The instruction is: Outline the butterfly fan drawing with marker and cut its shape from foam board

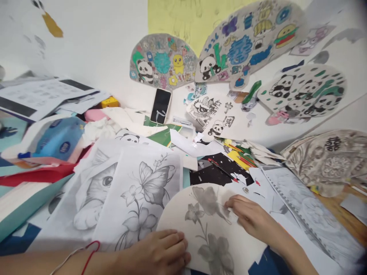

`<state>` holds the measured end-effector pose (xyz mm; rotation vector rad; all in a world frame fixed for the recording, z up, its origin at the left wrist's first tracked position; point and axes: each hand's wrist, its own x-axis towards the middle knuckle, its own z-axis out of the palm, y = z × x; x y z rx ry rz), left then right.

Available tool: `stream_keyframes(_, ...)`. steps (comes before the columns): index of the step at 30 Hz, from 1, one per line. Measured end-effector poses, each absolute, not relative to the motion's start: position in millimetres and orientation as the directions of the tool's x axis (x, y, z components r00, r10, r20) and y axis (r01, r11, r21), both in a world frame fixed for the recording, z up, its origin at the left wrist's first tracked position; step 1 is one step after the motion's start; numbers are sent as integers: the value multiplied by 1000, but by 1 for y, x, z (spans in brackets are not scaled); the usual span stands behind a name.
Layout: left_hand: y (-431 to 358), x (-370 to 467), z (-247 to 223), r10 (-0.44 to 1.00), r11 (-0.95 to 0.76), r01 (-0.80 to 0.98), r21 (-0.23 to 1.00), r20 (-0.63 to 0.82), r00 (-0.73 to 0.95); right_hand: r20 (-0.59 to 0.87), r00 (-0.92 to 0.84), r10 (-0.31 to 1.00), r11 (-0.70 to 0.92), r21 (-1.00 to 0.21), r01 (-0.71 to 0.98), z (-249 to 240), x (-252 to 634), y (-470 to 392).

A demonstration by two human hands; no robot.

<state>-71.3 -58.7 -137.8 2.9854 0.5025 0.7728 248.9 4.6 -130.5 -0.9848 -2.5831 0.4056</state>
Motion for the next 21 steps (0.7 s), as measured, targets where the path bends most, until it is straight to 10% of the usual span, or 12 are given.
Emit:
stream_keyframes(9,-60,-74,-138,293,-956,260,134,474,831,550,-128,826,313,-259,914,-149,309,28)
stream_keyframes(21,-59,-78,-138,271,-963,232,140,463,844,603,-128,787,151,13,989,-159,332,34)
